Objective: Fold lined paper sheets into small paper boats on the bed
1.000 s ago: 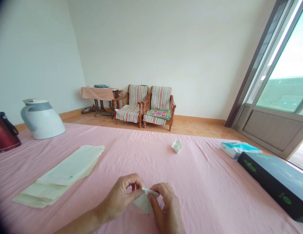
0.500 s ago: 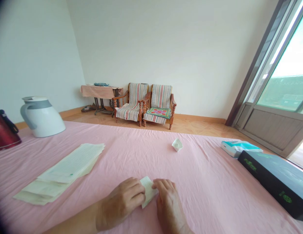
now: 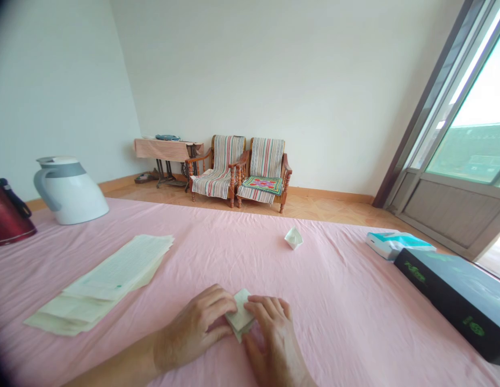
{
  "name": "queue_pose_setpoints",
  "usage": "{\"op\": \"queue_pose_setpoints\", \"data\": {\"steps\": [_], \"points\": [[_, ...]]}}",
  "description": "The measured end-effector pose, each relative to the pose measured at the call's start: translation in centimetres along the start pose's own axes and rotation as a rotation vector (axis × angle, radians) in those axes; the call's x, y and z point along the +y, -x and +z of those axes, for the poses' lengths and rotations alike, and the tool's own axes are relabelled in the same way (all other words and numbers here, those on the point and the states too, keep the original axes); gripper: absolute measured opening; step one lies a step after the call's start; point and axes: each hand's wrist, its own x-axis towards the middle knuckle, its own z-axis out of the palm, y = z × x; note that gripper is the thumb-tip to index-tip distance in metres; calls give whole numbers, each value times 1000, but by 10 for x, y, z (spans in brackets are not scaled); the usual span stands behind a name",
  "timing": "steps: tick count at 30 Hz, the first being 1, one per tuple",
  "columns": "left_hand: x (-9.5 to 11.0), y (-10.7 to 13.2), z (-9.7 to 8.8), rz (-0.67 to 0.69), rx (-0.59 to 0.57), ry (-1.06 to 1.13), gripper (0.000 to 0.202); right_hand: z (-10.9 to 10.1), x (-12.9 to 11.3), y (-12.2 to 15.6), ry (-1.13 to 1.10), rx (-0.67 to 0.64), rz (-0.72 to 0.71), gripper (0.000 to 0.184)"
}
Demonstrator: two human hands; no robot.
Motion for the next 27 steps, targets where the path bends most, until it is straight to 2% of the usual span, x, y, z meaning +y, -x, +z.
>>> {"op": "queue_pose_setpoints", "data": {"steps": [7,14,22,27], "points": [[-3,-1,6,6,21,-30,3,4,1,-2,20,21,44,28],[-5,-3,8,-2,33,-30,12,9,8,-1,53,44,88,18],[-8,-7,7,-267,79,172,10,11,21,-2,87,15,237,11],[-8,-11,8,-331,102,211,11,12,23,-9,109,60,278,15]]}}
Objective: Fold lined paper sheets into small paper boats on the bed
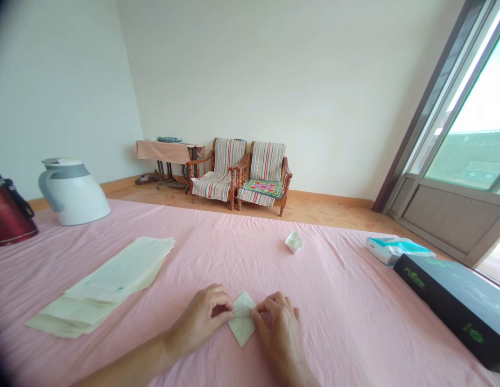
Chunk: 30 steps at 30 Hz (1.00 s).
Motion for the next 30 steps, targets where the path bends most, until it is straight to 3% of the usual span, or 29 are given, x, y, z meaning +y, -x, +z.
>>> {"op": "queue_pose_setpoints", "data": {"steps": [7,14,30], "points": [[0,-6,4,-43,16,16,9,5,-7,-5,40,88,94,26],[-2,-8,8,-95,37,38,11,0,-20,-8,88,-57,249,22],[-1,-7,9,-96,63,17,9,3,-20,-16,147,-68,207,22]]}}
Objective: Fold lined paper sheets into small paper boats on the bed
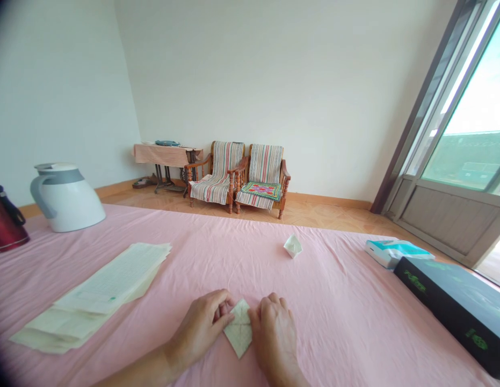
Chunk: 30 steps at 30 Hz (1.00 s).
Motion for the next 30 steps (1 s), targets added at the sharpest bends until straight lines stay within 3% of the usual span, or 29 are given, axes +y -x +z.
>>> {"op": "queue_pose_setpoints", "data": {"steps": [4,11,30], "points": [[-1,2,-5,-5,-66,95,21,0,6,0,-51,-20,-15,23],[-4,4,-4,-21,-34,112,23,-7,20,-1,-340,-112,-27,10],[0,1,3,16,22,-65,15,11,21,-2,-146,21,-30,17]]}}
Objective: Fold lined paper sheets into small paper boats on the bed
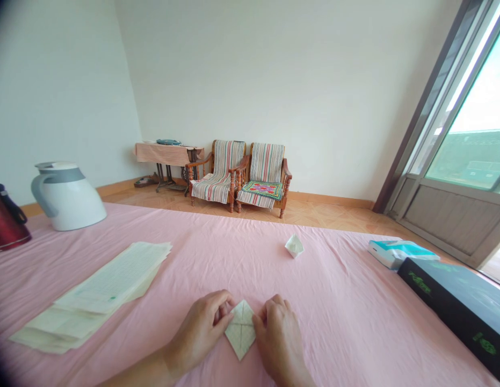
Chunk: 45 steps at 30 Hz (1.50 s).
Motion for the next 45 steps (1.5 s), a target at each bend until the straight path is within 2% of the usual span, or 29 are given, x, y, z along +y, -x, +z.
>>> {"op": "queue_pose_setpoints", "data": {"steps": [25,28,33,37,40,45], "points": [[5,2,-1,80,-19,-188,18,-1,-3,0,67,0,14,20],[6,3,-3,147,-53,-274,18,-1,-3,2,78,15,9,20],[3,10,-8,378,-151,-499,21,1,-1,2,65,35,-6,16],[0,16,-15,466,-201,-543,21,-3,-2,3,-41,56,-8,15],[-1,18,-18,478,-210,-544,25,-14,-10,9,-79,120,-118,22],[0,18,-18,463,-202,-548,22,-22,-27,23,149,103,-547,30]]}}
